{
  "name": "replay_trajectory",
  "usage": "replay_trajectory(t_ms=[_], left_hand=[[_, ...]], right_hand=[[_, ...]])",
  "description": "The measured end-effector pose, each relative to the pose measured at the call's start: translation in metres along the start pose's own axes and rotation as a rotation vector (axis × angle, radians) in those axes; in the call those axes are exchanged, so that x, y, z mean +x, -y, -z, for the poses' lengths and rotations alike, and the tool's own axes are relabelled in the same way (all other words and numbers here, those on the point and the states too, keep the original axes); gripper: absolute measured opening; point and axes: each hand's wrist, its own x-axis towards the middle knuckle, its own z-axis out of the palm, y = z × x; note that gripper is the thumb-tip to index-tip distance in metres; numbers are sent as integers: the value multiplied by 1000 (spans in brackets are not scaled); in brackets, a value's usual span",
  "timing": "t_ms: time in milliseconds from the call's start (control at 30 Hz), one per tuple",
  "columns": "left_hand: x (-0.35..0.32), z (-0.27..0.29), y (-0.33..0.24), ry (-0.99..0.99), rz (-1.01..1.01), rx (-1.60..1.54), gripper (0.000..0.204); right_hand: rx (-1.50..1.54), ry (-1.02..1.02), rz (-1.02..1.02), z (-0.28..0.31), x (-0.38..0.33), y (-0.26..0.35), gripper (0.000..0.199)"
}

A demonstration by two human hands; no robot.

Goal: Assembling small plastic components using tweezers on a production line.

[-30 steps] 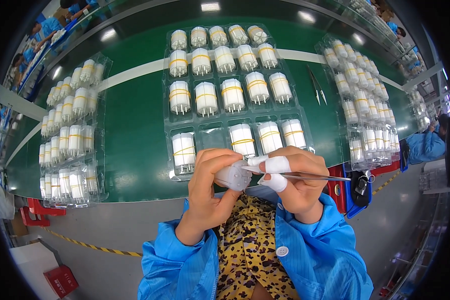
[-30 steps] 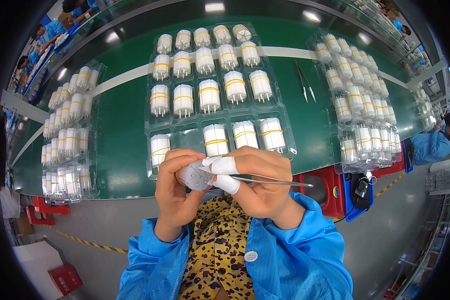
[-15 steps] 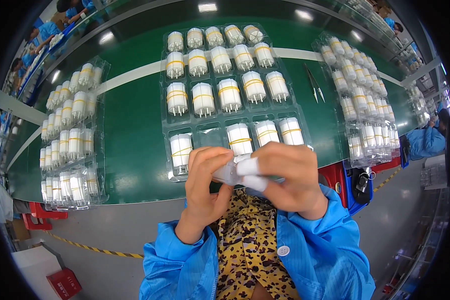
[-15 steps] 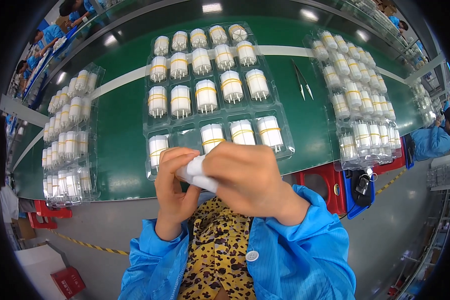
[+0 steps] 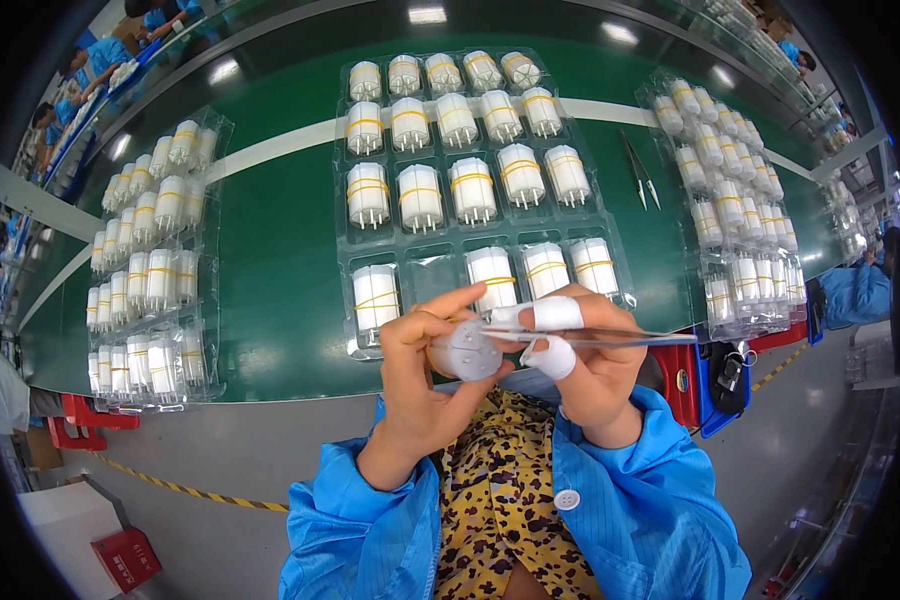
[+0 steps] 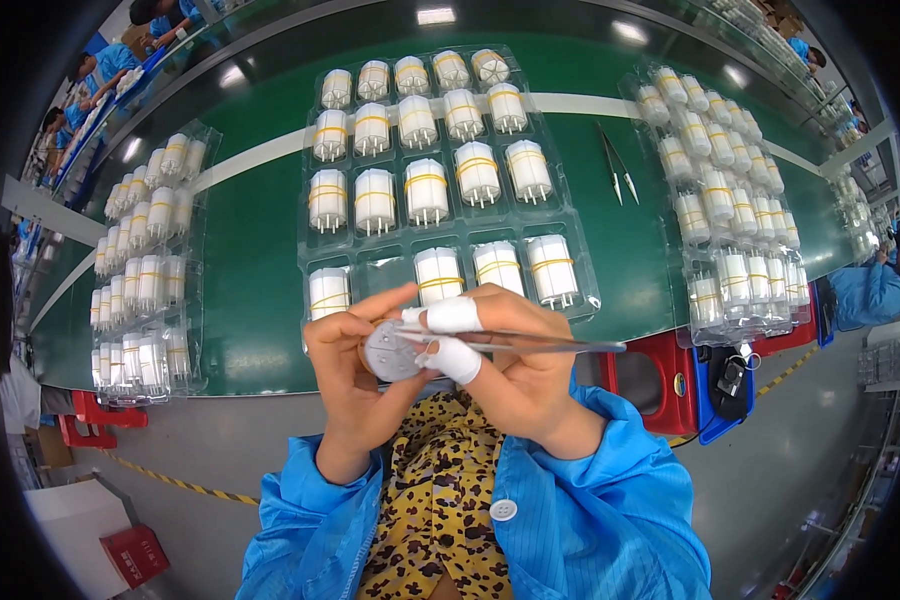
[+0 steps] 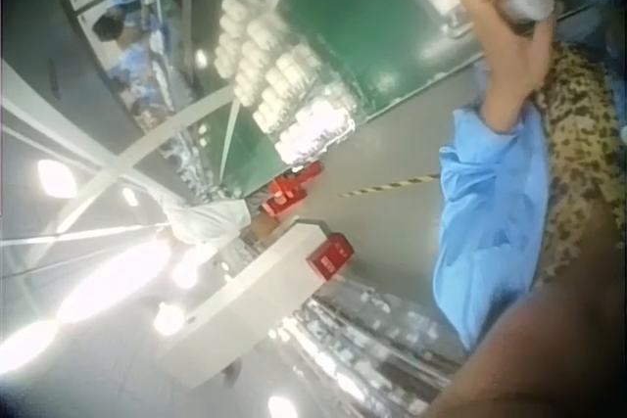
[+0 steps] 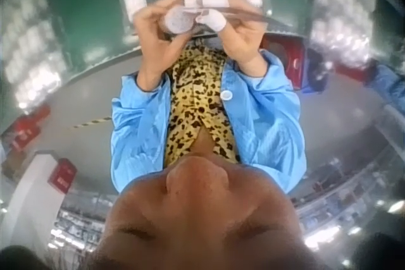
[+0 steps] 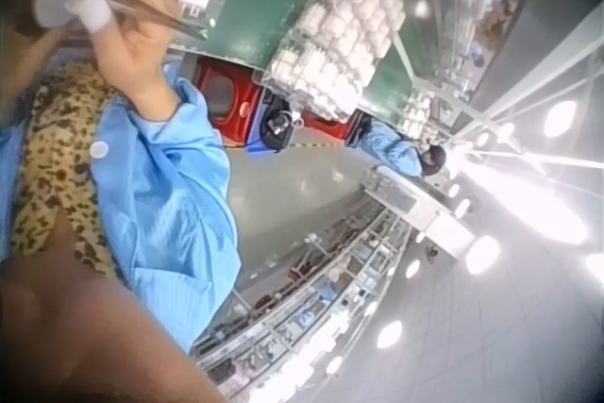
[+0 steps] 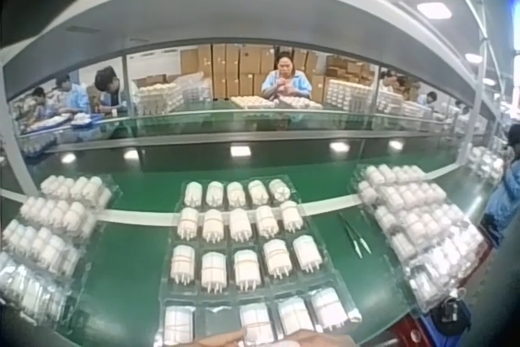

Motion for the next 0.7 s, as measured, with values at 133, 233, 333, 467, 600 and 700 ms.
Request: replay_trajectory(t_ms=[133, 233, 333, 467, 600, 700], left_hand=[[2, 6, -6, 146, -4, 54, 56], [3, 7, -4, 159, -47, 169, 56], [5, 8, -4, 159, -120, 246, 57], [6, 9, -6, 165, -154, 359, 59], [6, 11, -6, 159, -184, 431, 58], [5, 9, -3, 139, -180, 388, 57]], right_hand=[[32, -37, 51, 6, 2, 0, 22], [-119, 66, 100, 11, 4, 9, 23], [-198, 75, 116, 11, 5, 10, 23], [-265, 95, 113, 12, 5, 10, 21], [-318, 131, 114, 11, 7, 12, 19], [-321, 99, 138, 11, 4, 6, 20]])
